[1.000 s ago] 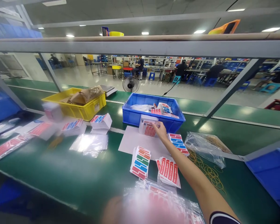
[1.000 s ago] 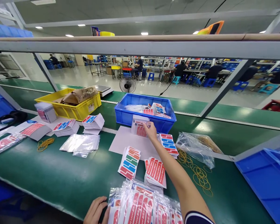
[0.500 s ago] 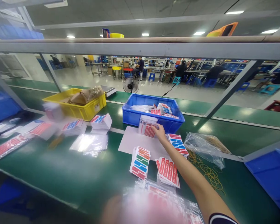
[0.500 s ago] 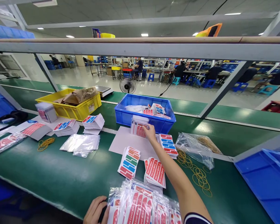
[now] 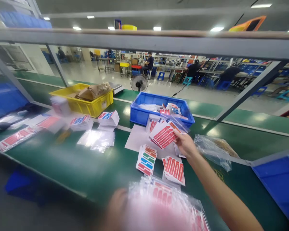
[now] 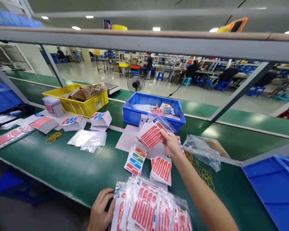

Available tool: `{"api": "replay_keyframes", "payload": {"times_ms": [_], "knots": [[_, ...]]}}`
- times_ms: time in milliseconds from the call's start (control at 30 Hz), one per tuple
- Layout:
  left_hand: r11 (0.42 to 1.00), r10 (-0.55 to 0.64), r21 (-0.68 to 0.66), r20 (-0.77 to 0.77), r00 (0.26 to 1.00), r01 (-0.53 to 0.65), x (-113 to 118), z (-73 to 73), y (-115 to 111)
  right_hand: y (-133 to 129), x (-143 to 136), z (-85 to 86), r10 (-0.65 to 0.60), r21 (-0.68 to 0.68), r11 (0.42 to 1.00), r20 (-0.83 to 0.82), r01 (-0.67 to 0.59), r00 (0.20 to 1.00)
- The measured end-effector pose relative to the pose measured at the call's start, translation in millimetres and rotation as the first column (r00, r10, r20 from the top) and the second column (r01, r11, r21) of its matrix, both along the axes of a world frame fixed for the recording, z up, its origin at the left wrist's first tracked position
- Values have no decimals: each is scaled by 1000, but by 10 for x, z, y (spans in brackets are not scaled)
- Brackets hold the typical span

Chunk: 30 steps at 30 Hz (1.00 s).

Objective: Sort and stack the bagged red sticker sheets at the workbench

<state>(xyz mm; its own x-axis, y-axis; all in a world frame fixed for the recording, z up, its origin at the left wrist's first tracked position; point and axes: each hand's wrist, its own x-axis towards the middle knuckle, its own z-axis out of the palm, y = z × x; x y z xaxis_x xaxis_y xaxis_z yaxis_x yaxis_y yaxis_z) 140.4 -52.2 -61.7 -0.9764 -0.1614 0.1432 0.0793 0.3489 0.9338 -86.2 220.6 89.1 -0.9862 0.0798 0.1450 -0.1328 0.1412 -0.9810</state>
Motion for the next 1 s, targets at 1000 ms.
{"api": "replay_keyframes", "payload": {"times_ms": [1000], "knots": [[957,-274,164,239,932,239,307,58,532,91,2735,-1348,-227,642,767,300,-20,926]]}}
